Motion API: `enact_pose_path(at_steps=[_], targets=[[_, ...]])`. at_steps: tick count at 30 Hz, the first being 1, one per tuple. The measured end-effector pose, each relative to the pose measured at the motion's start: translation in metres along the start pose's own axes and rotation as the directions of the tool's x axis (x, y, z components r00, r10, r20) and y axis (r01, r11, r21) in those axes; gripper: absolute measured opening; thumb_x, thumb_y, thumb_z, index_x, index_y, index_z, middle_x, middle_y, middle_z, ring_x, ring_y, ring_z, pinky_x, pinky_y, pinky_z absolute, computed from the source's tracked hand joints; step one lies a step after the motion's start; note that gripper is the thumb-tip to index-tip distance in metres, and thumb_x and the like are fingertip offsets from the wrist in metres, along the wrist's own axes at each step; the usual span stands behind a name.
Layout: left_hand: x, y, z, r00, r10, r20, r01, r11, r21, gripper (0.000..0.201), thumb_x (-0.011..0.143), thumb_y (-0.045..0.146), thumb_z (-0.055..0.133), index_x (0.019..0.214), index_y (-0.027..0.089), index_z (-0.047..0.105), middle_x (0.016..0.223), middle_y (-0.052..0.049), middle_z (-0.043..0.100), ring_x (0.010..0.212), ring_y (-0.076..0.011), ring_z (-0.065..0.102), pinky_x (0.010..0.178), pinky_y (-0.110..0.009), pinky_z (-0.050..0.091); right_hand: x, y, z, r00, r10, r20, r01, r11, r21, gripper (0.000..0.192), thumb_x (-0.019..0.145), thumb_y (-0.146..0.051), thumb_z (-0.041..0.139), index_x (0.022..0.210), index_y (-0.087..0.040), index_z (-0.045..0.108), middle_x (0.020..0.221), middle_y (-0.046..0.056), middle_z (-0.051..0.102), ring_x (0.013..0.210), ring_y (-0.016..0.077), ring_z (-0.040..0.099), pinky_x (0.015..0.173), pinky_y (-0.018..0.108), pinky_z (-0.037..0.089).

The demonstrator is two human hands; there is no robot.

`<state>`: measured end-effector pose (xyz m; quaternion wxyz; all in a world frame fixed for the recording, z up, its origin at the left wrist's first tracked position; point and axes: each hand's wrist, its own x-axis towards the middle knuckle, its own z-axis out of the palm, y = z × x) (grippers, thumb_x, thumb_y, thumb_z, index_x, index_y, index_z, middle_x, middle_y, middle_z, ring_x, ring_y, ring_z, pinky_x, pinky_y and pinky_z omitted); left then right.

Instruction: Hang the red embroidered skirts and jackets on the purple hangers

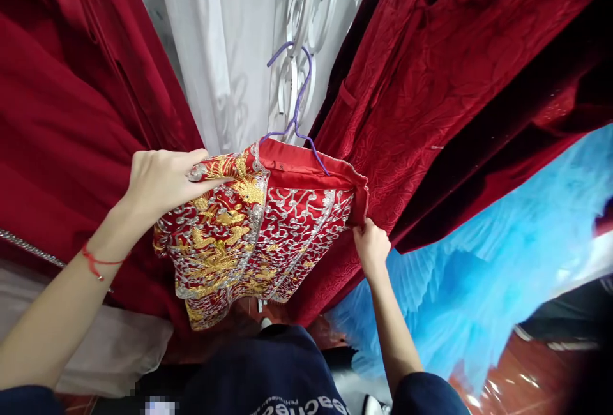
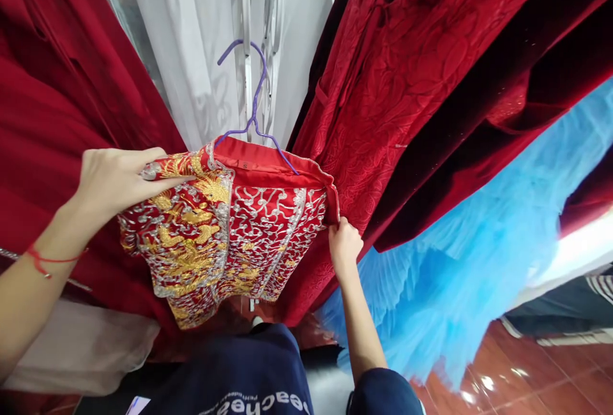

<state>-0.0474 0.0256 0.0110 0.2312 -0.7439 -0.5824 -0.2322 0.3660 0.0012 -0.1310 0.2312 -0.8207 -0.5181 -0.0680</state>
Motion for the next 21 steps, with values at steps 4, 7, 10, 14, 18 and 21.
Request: enact_pose_path(at_steps=[4, 7, 10, 14, 18, 21], targets=[[0.0, 0.003, -0.004, 1.0, -0.014, 0.028, 0.014, 1.0, 0.004, 0.074, 0.074, 0.093, 0.033, 0.075, 0.024, 0.06, 0.055, 0.0, 0.049, 0.054, -0.0159, 0.04, 0.057, -0.025, 0.018, -0.01, 0.032, -0.024, 0.958, 0.025, -0.287, -0.013, 0.999, 0.044, 0.038, 0.09, -0.019, 0.037, 0.116, -0.015, 0.065, 0.102, 0.019, 0.065, 0.088, 0.0288, 0.062, 0.07, 0.038, 0.043], [0.0, 0.004, -0.004, 0.998, -0.026, 0.053, 0.026, 1.0, -0.008, 0.077, 0.073, 0.095, 0.029, 0.074, 0.024, 0.059, 0.054, 0.0, 0.049, 0.053, -0.0164, 0.041, 0.056, -0.025, 0.019, -0.017, 0.057, -0.028, 0.9, -0.032, -0.434, 0.064, 0.996, 0.059, 0.039, 0.09, -0.02, 0.037, 0.12, -0.014, 0.062, 0.111, 0.02, 0.062, 0.096, 0.03, 0.059, 0.076, 0.039, 0.044], [-0.001, 0.004, 0.0, 0.999, -0.021, 0.046, 0.022, 1.0, -0.015, 0.073, 0.074, 0.093, 0.035, 0.076, 0.024, 0.059, 0.053, 0.001, 0.048, 0.053, -0.0165, 0.042, 0.056, -0.025, 0.019, -0.018, 0.074, -0.018, 0.954, -0.151, -0.259, 0.144, 0.988, -0.048, 0.033, 0.089, -0.021, 0.039, 0.113, -0.016, 0.061, 0.102, 0.015, 0.063, 0.087, 0.0277, 0.058, 0.076, 0.039, 0.042], [0.0, 0.003, 0.004, 0.999, -0.013, 0.044, 0.015, 0.999, -0.043, 0.07, 0.074, 0.091, 0.04, 0.077, 0.025, 0.059, 0.053, 0.002, 0.046, 0.054, -0.0164, 0.041, 0.057, -0.025, 0.019, -0.016, 0.086, -0.008, 0.952, -0.142, -0.271, 0.144, 0.99, -0.013, 0.026, 0.088, -0.024, 0.042, 0.105, -0.018, 0.062, 0.098, 0.012, 0.063, 0.086, 0.0259, 0.058, 0.079, 0.038, 0.042], [0.0, 0.005, 0.002, 0.998, -0.019, 0.06, 0.023, 0.998, -0.056, 0.069, 0.075, 0.091, 0.04, 0.077, 0.025, 0.06, 0.053, 0.002, 0.044, 0.055, -0.0159, 0.039, 0.058, -0.025, 0.019, -0.017, 0.092, -0.006, 0.952, -0.092, -0.293, 0.133, 0.983, 0.125, 0.024, 0.088, -0.028, 0.044, 0.098, -0.017, 0.062, 0.09, 0.011, 0.062, 0.081, 0.0248, 0.059, 0.076, 0.036, 0.047], [-0.001, 0.004, 0.001, 0.999, -0.017, 0.045, 0.019, 0.998, -0.057, 0.068, 0.075, 0.09, 0.041, 0.078, 0.025, 0.061, 0.055, 0.002, 0.041, 0.055, -0.0157, 0.038, 0.057, -0.025, 0.019, -0.017, 0.098, -0.004, 0.915, -0.029, -0.402, 0.059, 0.996, 0.063, 0.031, 0.092, -0.029, 0.038, 0.106, -0.014, 0.062, 0.107, 0.018, 0.063, 0.09, 0.0281, 0.061, 0.077, 0.038, 0.048]])
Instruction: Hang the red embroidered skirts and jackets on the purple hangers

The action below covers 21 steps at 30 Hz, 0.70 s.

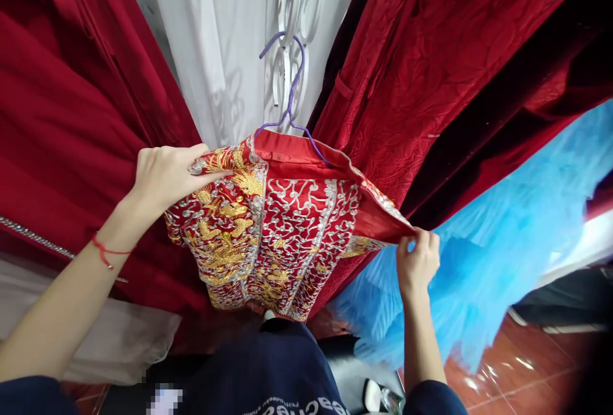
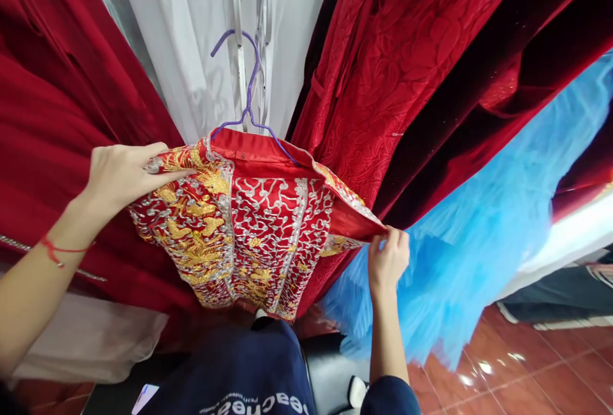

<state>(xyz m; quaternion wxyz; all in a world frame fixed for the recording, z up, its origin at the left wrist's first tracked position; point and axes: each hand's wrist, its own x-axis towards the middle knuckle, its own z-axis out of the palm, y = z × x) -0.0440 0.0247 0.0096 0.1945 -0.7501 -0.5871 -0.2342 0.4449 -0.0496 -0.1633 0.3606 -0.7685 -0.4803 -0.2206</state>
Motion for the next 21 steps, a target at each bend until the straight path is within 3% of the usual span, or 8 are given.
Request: enact_pose_path(at_steps=[3, 5, 7, 9, 11, 14, 18, 21], targets=[[-0.001, -0.002, 0.0, 1.0, 0.026, -0.007, -0.026, 0.999, -0.022, 0.067, 0.075, 0.089, 0.044, 0.08, 0.025, 0.061, 0.056, 0.002, 0.041, 0.056, -0.0152, 0.04, 0.057, -0.024, 0.021, 0.0, 0.001, 0.004, 0.991, 0.128, -0.033, -0.13, 0.989, -0.066, 0.037, 0.092, -0.026, 0.035, 0.117, -0.009, 0.057, 0.114, 0.023, 0.061, 0.088, 0.0286, 0.062, 0.07, 0.038, 0.046], [-0.002, -0.002, -0.001, 1.0, 0.025, -0.003, -0.025, 1.0, -0.015, 0.067, 0.075, 0.089, 0.044, 0.08, 0.025, 0.062, 0.055, 0.002, 0.042, 0.056, -0.0152, 0.04, 0.057, -0.024, 0.021, -0.002, -0.003, 0.008, 0.974, 0.193, 0.119, -0.183, 0.979, -0.088, 0.037, 0.09, -0.027, 0.04, 0.119, -0.008, 0.054, 0.099, 0.019, 0.064, 0.077, 0.0263, 0.061, 0.064, 0.036, 0.044], [-0.004, 0.0, -0.001, 1.0, 0.014, 0.005, -0.014, 1.0, 0.007, 0.068, 0.076, 0.089, 0.042, 0.08, 0.024, 0.062, 0.055, 0.002, 0.044, 0.056, -0.0155, 0.04, 0.058, -0.025, 0.021, -0.009, -0.01, 0.013, 0.927, 0.217, 0.305, -0.183, 0.974, -0.135, 0.034, 0.088, -0.03, 0.047, 0.115, -0.011, 0.056, 0.082, 0.011, 0.064, 0.068, 0.0236, 0.058, 0.061, 0.033, 0.04], [-0.004, 0.002, -0.002, 1.0, 0.01, 0.015, -0.01, 1.0, 0.02, 0.069, 0.077, 0.089, 0.04, 0.081, 0.024, 0.063, 0.056, 0.001, 0.047, 0.057, -0.0157, 0.041, 0.058, -0.025, 0.02, -0.016, -0.014, 0.016, 0.883, 0.219, 0.416, -0.156, 0.971, -0.181, 0.028, 0.086, -0.032, 0.051, 0.107, -0.015, 0.06, 0.077, 0.007, 0.062, 0.068, 0.0216, 0.057, 0.059, 0.03, 0.035], [-0.004, 0.003, -0.001, 1.0, 0.015, 0.021, -0.016, 0.999, 0.034, 0.07, 0.079, 0.089, 0.037, 0.082, 0.024, 0.064, 0.058, 0.0, 0.049, 0.057, -0.0158, 0.043, 0.058, -0.025, 0.019, -0.021, -0.01, 0.016, 0.873, 0.22, 0.435, -0.142, 0.968, -0.207, 0.023, 0.085, -0.031, 0.051, 0.099, -0.017, 0.064, 0.081, 0.007, 0.062, 0.07, 0.0203, 0.056, 0.057, 0.028, 0.03], [-0.002, 0.003, 0.001, 1.0, 0.005, -0.01, -0.004, 0.997, 0.077, 0.074, 0.082, 0.088, 0.032, 0.083, 0.022, 0.066, 0.058, -0.001, 0.052, 0.057, -0.016, 0.044, 0.059, -0.026, 0.017, -0.023, 0.006, 0.014, 0.901, 0.19, 0.39, -0.124, 0.974, -0.187, 0.019, 0.081, -0.027, 0.05, 0.088, -0.017, 0.065, 0.089, 0.009, 0.063, 0.071, 0.0183, 0.054, 0.055, 0.028, 0.027], [-0.005, 0.006, 0.0, 1.0, -0.024, -0.003, 0.024, 0.994, 0.103, 0.075, 0.084, 0.086, 0.032, 0.085, 0.019, 0.067, 0.062, -0.004, 0.058, 0.059, -0.0159, 0.048, 0.062, -0.027, 0.014, -0.03, 0.014, 0.006, 0.928, 0.012, 0.373, -0.069, 0.988, 0.14, 0.017, 0.067, -0.026, 0.051, 0.076, -0.017, 0.062, 0.079, 0.006, 0.061, 0.07, 0.0184, 0.052, 0.062, 0.029, 0.037], [-0.008, 0.014, -0.003, 0.997, -0.07, 0.044, 0.065, 0.992, 0.112, 0.072, 0.085, 0.083, 0.037, 0.089, 0.018, 0.067, 0.068, -0.007, 0.064, 0.064, -0.018, 0.053, 0.064, -0.028, 0.016, -0.041, -0.005, -0.007, 0.923, -0.007, 0.385, -0.17, 0.889, 0.425, 0.017, 0.063, -0.031, 0.05, 0.067, -0.018, 0.06, 0.064, 0.0, 0.055, 0.064, 0.0167, 0.048, 0.063, 0.029, 0.041]])
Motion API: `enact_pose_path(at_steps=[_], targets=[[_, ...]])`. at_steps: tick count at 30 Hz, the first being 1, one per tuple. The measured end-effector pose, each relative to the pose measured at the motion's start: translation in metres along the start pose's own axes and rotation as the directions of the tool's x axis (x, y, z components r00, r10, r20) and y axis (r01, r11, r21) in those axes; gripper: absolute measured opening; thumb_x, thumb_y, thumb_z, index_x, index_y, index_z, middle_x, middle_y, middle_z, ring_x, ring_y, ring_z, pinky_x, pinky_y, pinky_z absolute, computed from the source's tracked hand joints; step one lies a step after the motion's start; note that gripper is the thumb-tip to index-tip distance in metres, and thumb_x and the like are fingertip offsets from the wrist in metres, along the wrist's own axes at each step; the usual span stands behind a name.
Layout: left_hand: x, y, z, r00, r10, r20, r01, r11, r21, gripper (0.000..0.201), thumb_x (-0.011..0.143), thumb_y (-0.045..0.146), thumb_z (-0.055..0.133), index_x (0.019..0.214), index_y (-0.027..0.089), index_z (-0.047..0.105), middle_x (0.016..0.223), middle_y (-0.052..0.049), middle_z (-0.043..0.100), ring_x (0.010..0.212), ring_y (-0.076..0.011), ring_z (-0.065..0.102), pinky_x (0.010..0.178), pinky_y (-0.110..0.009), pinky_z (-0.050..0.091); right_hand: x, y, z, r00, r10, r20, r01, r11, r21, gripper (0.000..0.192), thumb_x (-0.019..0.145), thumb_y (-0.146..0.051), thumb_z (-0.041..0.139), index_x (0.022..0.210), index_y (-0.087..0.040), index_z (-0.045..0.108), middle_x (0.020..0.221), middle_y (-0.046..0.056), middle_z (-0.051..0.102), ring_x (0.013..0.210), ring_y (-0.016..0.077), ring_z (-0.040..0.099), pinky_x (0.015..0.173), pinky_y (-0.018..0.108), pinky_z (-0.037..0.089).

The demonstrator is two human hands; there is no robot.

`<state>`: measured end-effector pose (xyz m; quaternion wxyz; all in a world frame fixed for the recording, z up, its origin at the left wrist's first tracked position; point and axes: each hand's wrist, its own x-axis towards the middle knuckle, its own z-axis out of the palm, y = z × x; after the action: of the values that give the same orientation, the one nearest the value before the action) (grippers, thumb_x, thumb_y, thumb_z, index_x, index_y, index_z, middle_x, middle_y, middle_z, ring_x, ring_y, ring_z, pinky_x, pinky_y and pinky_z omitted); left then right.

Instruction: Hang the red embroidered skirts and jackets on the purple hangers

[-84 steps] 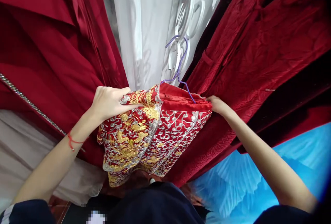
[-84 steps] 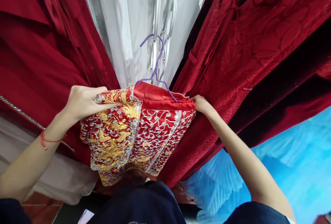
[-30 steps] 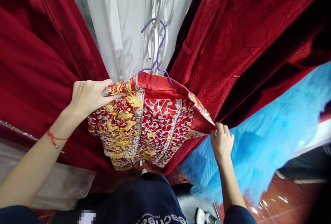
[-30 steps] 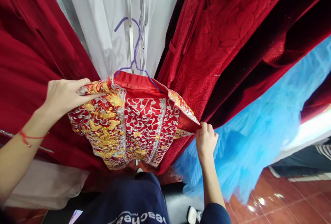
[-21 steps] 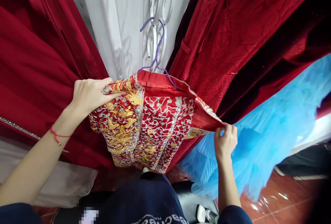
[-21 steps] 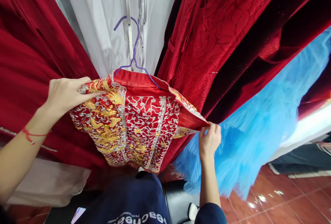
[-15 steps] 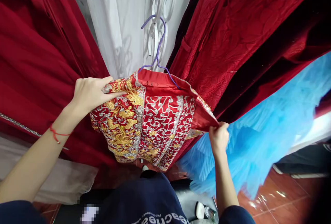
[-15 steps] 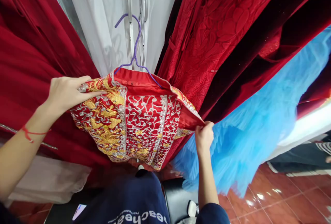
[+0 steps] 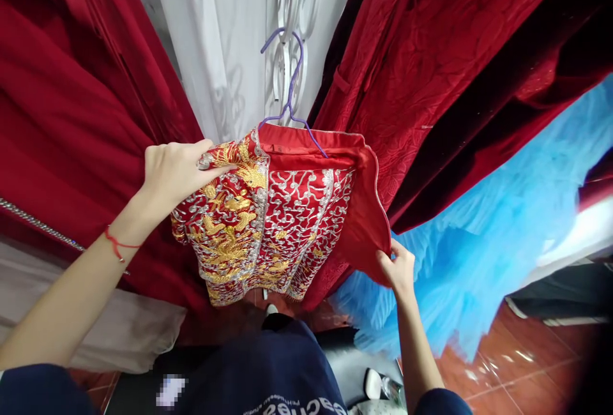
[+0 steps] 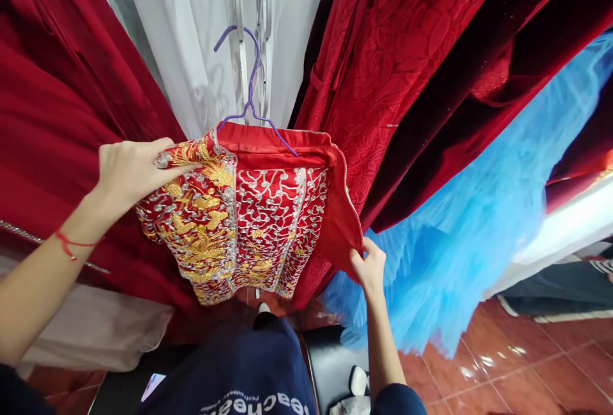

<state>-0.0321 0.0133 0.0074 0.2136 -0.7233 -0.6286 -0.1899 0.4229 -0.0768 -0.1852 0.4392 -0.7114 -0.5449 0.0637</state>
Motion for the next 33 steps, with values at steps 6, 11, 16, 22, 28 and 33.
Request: enact_pose_path(at_steps=[6, 11, 16, 22, 28, 33], targets=[[-0.003, 0.014, -0.004, 0.993, -0.109, 0.055, 0.109, 0.994, 0.013, 0.059, 0.088, 0.072, 0.05, 0.102, 0.018, 0.069, 0.081, -0.013, 0.069, 0.078, -0.0272, 0.063, 0.067, -0.031, 0.027, -0.007, -0.054, -0.031, 0.928, 0.164, -0.334, -0.038, 0.934, 0.355, 0.011, 0.063, -0.029, 0.055, 0.058, -0.02, 0.055, 0.057, -0.004, 0.04, 0.057, 0.0114, 0.034, 0.053, 0.025, 0.03], [-0.007, 0.02, 0.0, 0.988, -0.141, 0.068, 0.14, 0.99, 0.021, 0.062, 0.088, 0.073, 0.048, 0.102, 0.018, 0.07, 0.078, -0.014, 0.069, 0.077, -0.0304, 0.066, 0.066, -0.032, 0.031, -0.04, -0.07, -0.047, 0.737, -0.116, -0.666, 0.356, 0.904, 0.236, 0.031, 0.069, -0.015, 0.063, 0.051, -0.022, 0.038, 0.055, -0.006, 0.026, 0.051, 0.0101, 0.023, 0.05, 0.028, 0.018], [-0.005, 0.016, 0.013, 0.993, -0.097, 0.069, 0.1, 0.994, -0.038, 0.064, 0.084, 0.076, 0.051, 0.102, 0.018, 0.071, 0.077, -0.013, 0.07, 0.077, -0.031, 0.067, 0.067, -0.033, 0.036, -0.076, -0.089, 0.034, 0.72, -0.693, 0.019, 0.69, 0.713, -0.123, 0.017, 0.081, -0.011, 0.052, 0.068, -0.02, 0.057, 0.062, -0.001, 0.052, 0.058, 0.0132, 0.047, 0.06, 0.028, 0.036], [0.008, -0.007, 0.022, 0.998, 0.064, 0.013, -0.063, 0.996, -0.067, 0.067, 0.079, 0.08, 0.054, 0.105, 0.02, 0.068, 0.075, -0.009, 0.07, 0.071, -0.0277, 0.066, 0.062, -0.03, 0.035, -0.013, -0.109, 0.061, 0.878, -0.385, 0.284, 0.471, 0.795, -0.381, 0.028, 0.091, -0.039, 0.056, 0.071, -0.019, 0.057, 0.071, 0.002, 0.063, 0.06, 0.0137, 0.054, 0.06, 0.027, 0.032], [0.004, -0.014, 0.026, 0.966, 0.182, -0.186, -0.208, 0.969, -0.133, 0.056, 0.094, 0.067, 0.044, 0.119, 0.022, 0.067, 0.105, -0.009, 0.075, 0.083, -0.0236, 0.067, 0.06, -0.028, 0.03, 0.053, -0.166, 0.04, 0.976, -0.212, -0.046, 0.169, 0.878, -0.448, 0.064, 0.089, -0.067, 0.052, 0.115, -0.008, 0.056, 0.1, 0.016, 0.068, 0.079, 0.0224, 0.064, 0.066, 0.028, 0.038], [0.005, -0.015, 0.024, 0.968, 0.167, -0.187, -0.186, 0.979, -0.085, 0.056, 0.1, 0.06, 0.035, 0.106, 0.021, 0.075, 0.095, -0.01, 0.078, 0.082, -0.0247, 0.07, 0.057, -0.03, 0.026, 0.085, -0.186, 0.037, 0.989, -0.134, -0.065, 0.094, 0.9, -0.425, 0.039, 0.1, -0.029, 0.032, 0.11, -0.009, 0.065, 0.086, 0.016, 0.07, 0.072, 0.0224, 0.064, 0.067, 0.031, 0.04]])
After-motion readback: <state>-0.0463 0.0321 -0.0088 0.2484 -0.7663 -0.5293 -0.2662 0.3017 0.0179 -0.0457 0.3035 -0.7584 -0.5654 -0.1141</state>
